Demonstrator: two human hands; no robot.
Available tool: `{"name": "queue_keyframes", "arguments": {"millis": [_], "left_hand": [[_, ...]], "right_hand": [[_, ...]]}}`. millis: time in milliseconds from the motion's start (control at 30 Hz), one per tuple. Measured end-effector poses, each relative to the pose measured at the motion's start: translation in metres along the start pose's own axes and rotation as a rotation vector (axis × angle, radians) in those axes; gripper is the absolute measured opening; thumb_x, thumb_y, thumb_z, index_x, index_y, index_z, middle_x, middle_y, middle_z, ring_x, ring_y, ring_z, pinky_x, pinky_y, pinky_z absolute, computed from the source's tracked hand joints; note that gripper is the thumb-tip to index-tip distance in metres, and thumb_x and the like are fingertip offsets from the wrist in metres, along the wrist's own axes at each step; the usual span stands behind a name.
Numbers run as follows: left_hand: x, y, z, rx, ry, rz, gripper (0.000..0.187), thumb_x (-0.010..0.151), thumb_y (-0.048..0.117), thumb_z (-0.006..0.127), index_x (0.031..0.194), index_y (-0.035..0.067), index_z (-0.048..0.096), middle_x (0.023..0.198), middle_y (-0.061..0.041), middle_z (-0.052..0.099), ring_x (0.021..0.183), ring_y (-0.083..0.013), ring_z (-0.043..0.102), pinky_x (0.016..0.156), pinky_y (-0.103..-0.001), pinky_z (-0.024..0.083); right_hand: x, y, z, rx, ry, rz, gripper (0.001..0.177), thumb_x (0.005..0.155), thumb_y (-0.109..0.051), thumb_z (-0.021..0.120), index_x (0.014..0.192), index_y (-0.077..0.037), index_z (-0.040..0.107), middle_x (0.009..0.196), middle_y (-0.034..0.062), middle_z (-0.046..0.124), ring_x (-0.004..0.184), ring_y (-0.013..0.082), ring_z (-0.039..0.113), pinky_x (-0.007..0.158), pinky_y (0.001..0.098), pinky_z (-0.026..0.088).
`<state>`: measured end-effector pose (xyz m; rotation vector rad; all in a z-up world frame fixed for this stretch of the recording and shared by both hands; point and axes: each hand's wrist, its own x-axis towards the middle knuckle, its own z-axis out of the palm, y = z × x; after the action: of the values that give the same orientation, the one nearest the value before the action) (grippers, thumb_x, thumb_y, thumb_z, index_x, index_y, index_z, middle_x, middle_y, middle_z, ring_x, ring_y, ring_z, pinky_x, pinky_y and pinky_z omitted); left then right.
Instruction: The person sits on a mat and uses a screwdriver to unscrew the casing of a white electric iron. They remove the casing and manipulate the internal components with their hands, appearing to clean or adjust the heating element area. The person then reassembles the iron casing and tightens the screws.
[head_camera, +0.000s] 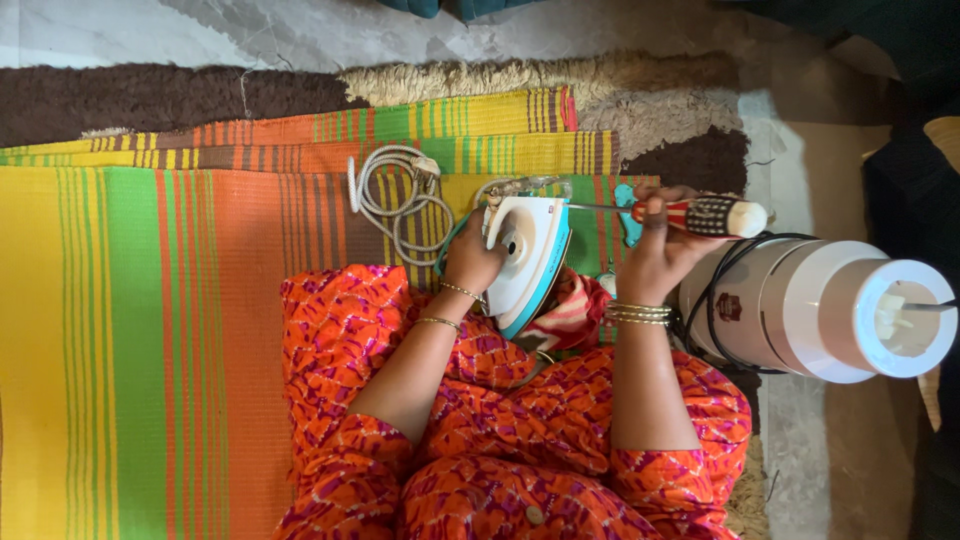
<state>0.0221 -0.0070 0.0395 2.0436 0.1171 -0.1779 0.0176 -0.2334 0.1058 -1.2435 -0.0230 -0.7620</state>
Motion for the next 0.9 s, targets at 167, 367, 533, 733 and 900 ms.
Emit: {"name": "queue_keyframes", "arguments": {"millis": [167,367,533,733,900], "left_hand": [[0.000,-0.004,0.005,-0.032,0.000,0.009,0.064,0.078,0.007,0.066,0.141,0.006,0.052,0.115,-0.019,0.075,0.105,-0.0378,0.072,0.091,-0.045,0.057],[0.001,-0.009,0.008,-0.017,0.022,0.006,0.062,0.079,0.008,0.067,0.139,0.007,0.052,0.114,-0.019,0.074,0.105,-0.0376,0.072,0.091,-0.045,0.056],[0.005,-0.020,0.002,-0.025,-0.008,-0.059,0.058,0.079,0.010,0.069,0.136,0.009,0.054,0.113,-0.018,0.074,0.103,-0.0350,0.073,0.091,-0.042,0.056],[0.008,-0.032,0.003,-0.110,0.014,-0.006,0.053,0.080,0.008,0.066,0.132,0.007,0.057,0.117,-0.017,0.075,0.109,-0.0326,0.073,0.094,-0.039,0.056],[0.009,-0.029,0.002,-0.237,0.004,-0.006,0.055,0.079,0.004,0.063,0.133,0.004,0.055,0.120,-0.015,0.076,0.113,-0.0299,0.072,0.096,-0.038,0.055]], "right_hand": [[-0.010,0.007,0.008,-0.080,-0.007,-0.011,0.077,0.110,0.003,0.066,0.157,-0.021,0.009,0.117,0.0107,0.062,0.105,0.0234,0.069,0.103,0.0441,0.059],[-0.003,0.014,-0.002,-0.036,0.046,0.001,0.083,0.111,0.001,0.066,0.158,-0.023,0.002,0.119,0.0106,0.063,0.100,0.0216,0.067,0.095,0.0407,0.061],[0.013,0.019,-0.019,0.063,0.311,0.239,0.087,0.101,-0.002,0.069,0.156,-0.027,0.007,0.115,0.0084,0.064,0.095,0.0209,0.068,0.079,0.0405,0.061],[0.015,0.021,-0.021,0.252,0.387,0.322,0.064,0.098,-0.003,0.071,0.141,-0.023,0.028,0.109,0.0064,0.063,0.094,0.0236,0.070,0.079,0.0507,0.067],[0.014,0.023,-0.021,0.267,0.367,0.330,0.060,0.097,-0.004,0.073,0.136,-0.023,0.032,0.109,0.0072,0.063,0.096,0.0241,0.070,0.083,0.0496,0.066]]}}
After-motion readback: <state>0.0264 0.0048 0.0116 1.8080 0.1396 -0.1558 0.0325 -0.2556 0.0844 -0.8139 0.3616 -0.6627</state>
